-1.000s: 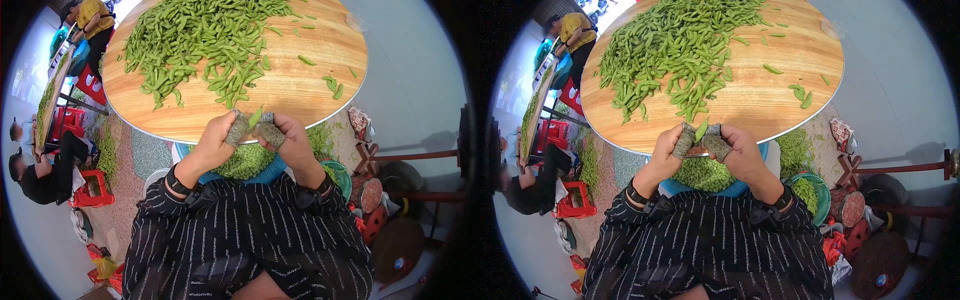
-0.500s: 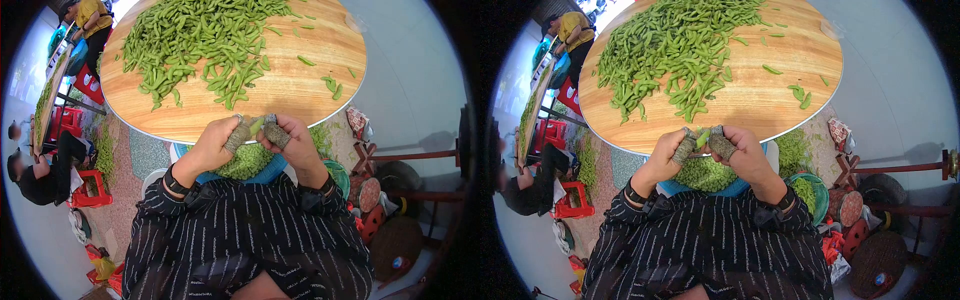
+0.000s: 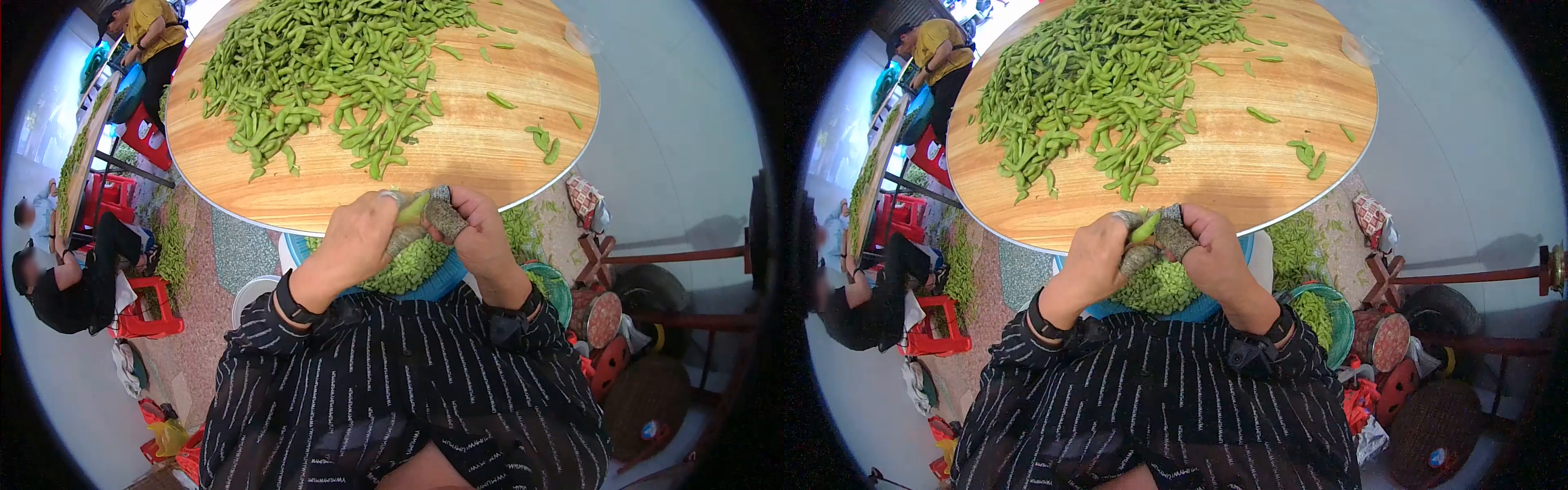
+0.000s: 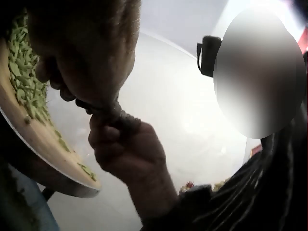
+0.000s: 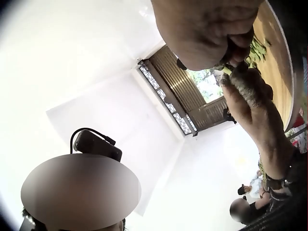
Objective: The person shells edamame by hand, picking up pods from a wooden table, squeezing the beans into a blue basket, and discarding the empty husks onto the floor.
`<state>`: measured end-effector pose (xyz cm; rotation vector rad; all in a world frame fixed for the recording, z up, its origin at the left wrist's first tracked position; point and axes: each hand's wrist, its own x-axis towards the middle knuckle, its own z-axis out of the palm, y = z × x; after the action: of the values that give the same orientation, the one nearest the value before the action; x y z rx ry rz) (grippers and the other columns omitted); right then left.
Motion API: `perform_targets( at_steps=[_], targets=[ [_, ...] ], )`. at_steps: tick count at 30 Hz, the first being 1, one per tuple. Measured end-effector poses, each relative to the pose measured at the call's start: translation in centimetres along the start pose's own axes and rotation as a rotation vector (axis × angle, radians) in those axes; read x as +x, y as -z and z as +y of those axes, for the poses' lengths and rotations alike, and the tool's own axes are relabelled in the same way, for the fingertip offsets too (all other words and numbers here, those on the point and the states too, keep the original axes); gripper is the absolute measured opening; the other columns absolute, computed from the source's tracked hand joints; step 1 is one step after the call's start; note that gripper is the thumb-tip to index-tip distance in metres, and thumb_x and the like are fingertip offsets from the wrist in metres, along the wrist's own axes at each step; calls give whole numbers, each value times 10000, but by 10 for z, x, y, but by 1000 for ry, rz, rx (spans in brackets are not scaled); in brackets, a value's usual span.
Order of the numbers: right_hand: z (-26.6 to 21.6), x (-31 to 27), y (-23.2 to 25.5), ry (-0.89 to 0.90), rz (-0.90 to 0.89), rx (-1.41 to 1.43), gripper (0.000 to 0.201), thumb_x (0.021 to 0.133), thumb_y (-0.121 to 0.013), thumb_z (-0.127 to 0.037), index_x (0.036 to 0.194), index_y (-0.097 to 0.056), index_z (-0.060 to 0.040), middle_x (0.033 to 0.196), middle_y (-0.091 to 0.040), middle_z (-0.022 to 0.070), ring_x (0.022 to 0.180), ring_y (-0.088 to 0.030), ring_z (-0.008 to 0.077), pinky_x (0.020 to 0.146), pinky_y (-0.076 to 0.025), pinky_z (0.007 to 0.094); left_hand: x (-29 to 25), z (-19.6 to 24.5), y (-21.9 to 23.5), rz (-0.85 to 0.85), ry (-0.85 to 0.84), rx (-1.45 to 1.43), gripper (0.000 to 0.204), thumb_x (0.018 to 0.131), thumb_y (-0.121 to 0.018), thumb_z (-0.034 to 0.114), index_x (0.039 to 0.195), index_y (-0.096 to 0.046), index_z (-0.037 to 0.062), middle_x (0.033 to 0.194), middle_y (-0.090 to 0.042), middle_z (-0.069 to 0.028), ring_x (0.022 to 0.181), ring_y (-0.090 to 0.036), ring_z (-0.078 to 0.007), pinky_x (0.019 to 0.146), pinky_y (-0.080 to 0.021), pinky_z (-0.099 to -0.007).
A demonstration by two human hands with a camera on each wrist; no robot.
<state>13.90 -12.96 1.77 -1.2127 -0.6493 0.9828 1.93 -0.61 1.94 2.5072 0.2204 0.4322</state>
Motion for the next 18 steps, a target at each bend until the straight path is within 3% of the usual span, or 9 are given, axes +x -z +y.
perform_targets(
  at_steps=[1,2,5,7,8,10,14,16,18],
  targets=[
    [1,0,0,8,-2,-7,151,747,-459,43,843,-562,-10,702,-533,-20,610,-453,44,545,-353,181,-1,0,-1,15,-38,195,212,760,-561,127,915,-503,-6,762,-552,-171,718,-548,-334,600,-435,-388],
    [2,1,1,18,-3,-15,124,764,-476,24,847,-561,-8,705,-536,-19,612,-455,44,547,-355,183,-1,-3,-4,16,-39,196,212,760,-561,127,915,-503,-6,762,-552,-171,718,-548,-334,600,-435,-388],
    [9,3,4,95,-132,48,84,803,-513,-38,865,-559,-5,726,-547,-13,619,-460,46,557,-368,184,-1,-15,-16,118,-179,-51,218,766,-560,135,930,-510,0,761,-555,-169,705,-553,-332,578,-437,-358],
    [15,5,6,108,-154,72,99,813,-524,-67,882,-557,-4,739,-552,-10,626,-466,48,566,-375,185,-3,-15,-23,94,-33,-583,227,811,-531,183,934,-511,-6,737,-565,-101,660,-561,-270,549,-428,-320],
    [18,5,6,119,-176,96,121,824,-534,-96,900,-555,-3,753,-556,-7,634,-472,51,575,-383,185,-4,-12,-24,93,-33,-583,227,811,-531,183,934,-511,-6,737,-565,-101,660,-561,-270,549,-428,-320],
    [24,8,8,166,-197,85,127,826,-530,-92,912,-552,-2,762,-558,-7,642,-474,49,581,-387,184,-5,-5,-24,117,121,-986,285,851,-497,292,872,-496,8,642,-473,-12,550,-442,-107,484,-355,-236],
    [28,13,9,273,-244,27,145,829,-530,-103,932,-548,-3,775,-558,-10,678,-482,45,595,-394,186,-10,-15,-26,21,338,-1265,354,865,-443,382,832,-493,34,635,-465,-14,496,-379,-84,447,-290,-202],
    [30,18,12,264,-271,17,146,829,-531,-107,928,-547,-1,772,-555,-14,687,-481,43,593,-393,187,-9,-12,-23,-39,509,-1587,380,857,-431,418,819,-481,43,627,-456,-19,457,-323,-75,420,-254,-205],
    [32,20,14,258,-296,4,147,829,-532,-111,924,-546,0,769,-551,-18,695,-479,41,592,-392,189,-12,-23,-29,-69,537,-1673,406,854,-430,429,890,-499,31,632,-462,-14,444,-308,-68,407,-244,-198]
  ],
)
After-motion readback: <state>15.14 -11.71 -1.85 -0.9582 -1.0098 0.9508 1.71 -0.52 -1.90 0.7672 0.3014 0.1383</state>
